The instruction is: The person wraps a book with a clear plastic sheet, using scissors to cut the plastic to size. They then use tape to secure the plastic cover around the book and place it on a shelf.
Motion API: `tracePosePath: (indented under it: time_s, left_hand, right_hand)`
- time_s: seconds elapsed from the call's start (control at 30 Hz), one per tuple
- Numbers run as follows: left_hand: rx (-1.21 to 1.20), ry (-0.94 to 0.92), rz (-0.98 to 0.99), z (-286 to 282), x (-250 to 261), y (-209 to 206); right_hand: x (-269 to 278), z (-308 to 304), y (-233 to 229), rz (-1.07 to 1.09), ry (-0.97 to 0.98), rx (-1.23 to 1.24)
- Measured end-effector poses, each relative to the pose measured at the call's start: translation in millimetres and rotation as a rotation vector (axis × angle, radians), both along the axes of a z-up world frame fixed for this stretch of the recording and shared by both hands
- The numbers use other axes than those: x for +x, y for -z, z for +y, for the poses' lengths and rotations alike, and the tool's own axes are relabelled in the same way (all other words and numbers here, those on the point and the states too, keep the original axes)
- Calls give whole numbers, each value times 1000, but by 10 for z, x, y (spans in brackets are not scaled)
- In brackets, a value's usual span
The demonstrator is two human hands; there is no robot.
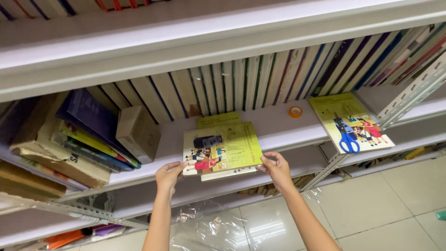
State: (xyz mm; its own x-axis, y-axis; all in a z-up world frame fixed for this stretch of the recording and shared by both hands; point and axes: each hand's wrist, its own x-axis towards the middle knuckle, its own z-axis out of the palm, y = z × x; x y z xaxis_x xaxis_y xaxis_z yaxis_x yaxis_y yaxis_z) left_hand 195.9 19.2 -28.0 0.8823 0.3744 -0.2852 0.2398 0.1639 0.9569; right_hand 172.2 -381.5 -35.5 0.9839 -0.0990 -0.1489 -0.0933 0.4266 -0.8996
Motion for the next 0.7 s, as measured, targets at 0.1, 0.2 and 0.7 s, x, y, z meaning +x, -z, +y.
tracePosePath:
  time_s: [0.1,0.2,0.7]
  left_hand:
    - [164,141,35,41,45,-59]
    - [1010,3,-306,-276,-216,-636]
    - [952,441,-741,-3306,-172,-843]
  right_hand:
    - [-63,39,-48,18,42,-65]
    - [-129,35,-23,20,127,-160]
    - [-17,-1369,-145,-93,263,-477]
